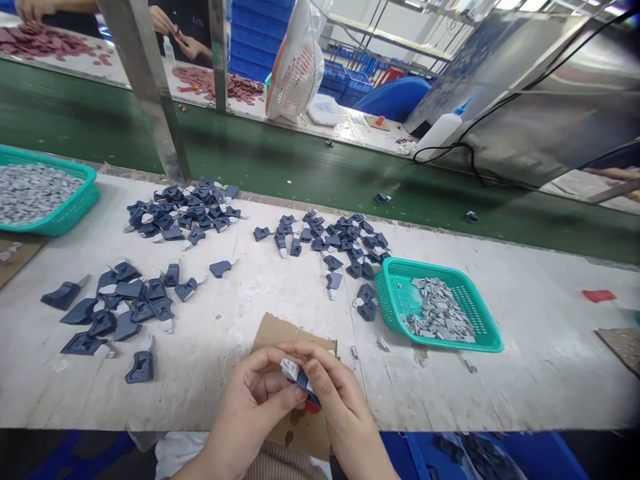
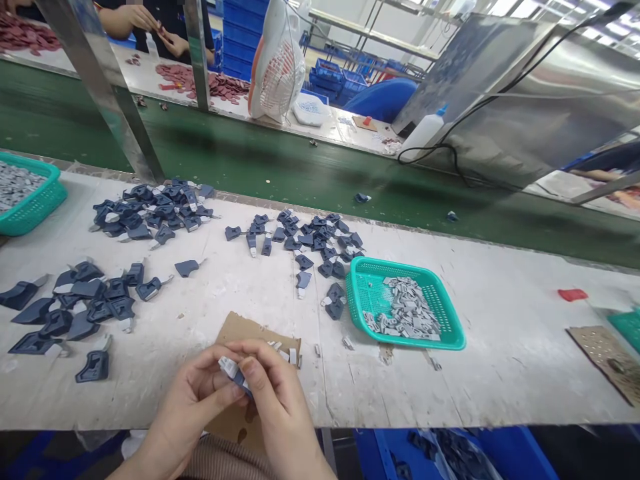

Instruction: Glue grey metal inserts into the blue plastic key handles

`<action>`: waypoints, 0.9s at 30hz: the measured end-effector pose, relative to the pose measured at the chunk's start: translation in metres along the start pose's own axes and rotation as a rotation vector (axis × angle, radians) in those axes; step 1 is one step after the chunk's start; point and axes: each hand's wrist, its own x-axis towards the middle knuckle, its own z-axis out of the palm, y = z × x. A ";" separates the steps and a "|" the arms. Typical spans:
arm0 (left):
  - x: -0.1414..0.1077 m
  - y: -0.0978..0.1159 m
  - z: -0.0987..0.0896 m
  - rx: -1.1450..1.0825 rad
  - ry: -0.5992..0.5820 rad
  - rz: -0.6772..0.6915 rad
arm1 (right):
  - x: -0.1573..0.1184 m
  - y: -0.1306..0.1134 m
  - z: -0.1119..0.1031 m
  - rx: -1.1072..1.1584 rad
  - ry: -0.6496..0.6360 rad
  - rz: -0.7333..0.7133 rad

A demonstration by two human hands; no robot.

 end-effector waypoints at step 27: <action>0.034 0.035 0.009 0.166 -0.066 -0.060 | 0.017 0.006 -0.036 0.208 0.280 -0.009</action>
